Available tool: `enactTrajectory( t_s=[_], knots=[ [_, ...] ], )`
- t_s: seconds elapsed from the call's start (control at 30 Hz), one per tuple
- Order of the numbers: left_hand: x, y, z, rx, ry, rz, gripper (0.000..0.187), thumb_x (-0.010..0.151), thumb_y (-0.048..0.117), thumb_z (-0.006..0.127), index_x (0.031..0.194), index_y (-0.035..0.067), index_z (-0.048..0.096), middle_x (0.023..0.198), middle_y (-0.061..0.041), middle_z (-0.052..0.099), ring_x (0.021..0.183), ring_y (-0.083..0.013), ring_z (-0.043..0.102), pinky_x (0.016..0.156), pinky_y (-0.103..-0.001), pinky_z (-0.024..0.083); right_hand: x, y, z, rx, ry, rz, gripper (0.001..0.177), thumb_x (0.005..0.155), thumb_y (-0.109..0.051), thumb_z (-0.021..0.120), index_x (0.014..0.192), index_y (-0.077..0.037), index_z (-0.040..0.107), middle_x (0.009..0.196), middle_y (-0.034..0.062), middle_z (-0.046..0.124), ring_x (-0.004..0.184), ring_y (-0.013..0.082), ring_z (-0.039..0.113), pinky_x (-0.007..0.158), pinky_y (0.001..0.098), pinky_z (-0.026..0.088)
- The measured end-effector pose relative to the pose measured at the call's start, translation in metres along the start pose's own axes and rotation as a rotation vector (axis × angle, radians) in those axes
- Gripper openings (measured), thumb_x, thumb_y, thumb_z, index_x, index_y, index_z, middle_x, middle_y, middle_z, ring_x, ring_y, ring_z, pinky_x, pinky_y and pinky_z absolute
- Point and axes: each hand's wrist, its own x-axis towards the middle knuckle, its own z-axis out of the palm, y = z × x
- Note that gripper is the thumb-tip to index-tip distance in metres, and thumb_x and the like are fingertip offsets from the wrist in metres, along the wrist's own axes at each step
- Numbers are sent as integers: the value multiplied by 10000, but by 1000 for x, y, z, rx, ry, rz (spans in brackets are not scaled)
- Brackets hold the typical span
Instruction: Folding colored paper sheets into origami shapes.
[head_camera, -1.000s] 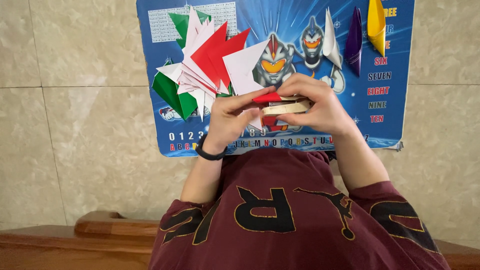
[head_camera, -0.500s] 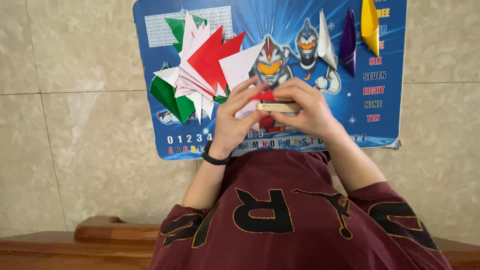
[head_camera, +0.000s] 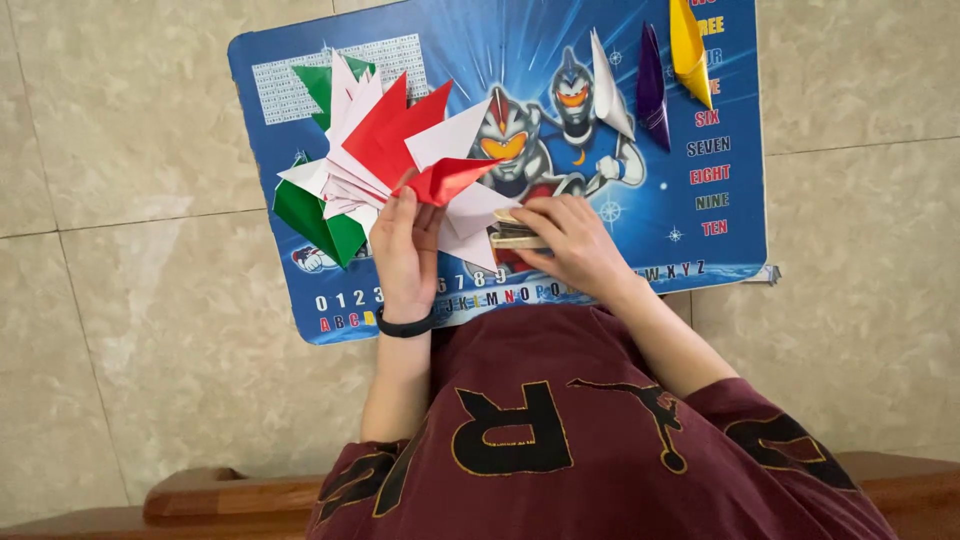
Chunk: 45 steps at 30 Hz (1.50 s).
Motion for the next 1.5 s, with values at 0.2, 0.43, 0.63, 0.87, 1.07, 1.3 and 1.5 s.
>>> enactTrajectory(
  t_s=[0.2,0.43,0.63,0.87,1.07,1.3,1.5],
  knots=[
    [2,-14,6,-165,-150,-40,450,1037,231,671,1386,-34,566,1352,-297,626,1236,-412,652,1069,-460,550,-6,2,3,-62,-73,78,537,828,-355,878,1240,-59,703,1176,139,672,1094,338,594,891,442,441],
    [-20,-21,37,78,-353,20,464,1031,293,686,1346,-42,620,1329,-334,614,1266,-461,600,1134,-560,467,7,-19,-9,709,-16,456,472,938,-108,705,1397,-74,601,859,6,768,711,169,671,681,289,506],
    [-38,-23,56,237,-442,24,491,1001,275,721,1382,-18,618,1321,-262,662,1225,-331,644,1041,-426,560,13,-23,-10,1201,-151,590,156,1041,-100,577,1155,7,568,634,177,718,452,237,694,504,314,519],
    [-28,-40,52,282,-511,-32,431,1089,305,565,1352,-27,645,1306,-236,675,1188,-283,657,986,-431,569,1,-6,-18,719,4,657,96,995,-79,694,929,-25,651,596,123,687,462,226,661,489,276,494],
    [-28,-38,66,702,-470,290,423,1003,126,726,1403,50,608,1292,-176,677,1166,-309,687,973,-431,582,-6,5,-22,-110,-132,263,178,956,-223,760,1031,-104,652,815,54,559,692,282,663,601,361,549],
    [-14,-55,59,438,-481,122,487,1010,79,708,1465,91,534,1207,-147,718,1099,-236,708,915,-360,616,-29,22,-10,83,28,374,492,907,-139,827,1354,-160,624,887,58,698,690,264,666,650,380,554],
    [-10,-38,45,431,-478,64,471,1012,50,596,1457,45,440,1200,-147,703,1089,-255,716,972,-371,626,-22,64,-52,-82,10,535,792,961,32,774,1564,-56,267,1092,218,748,834,281,758,585,344,611]
  ],
)
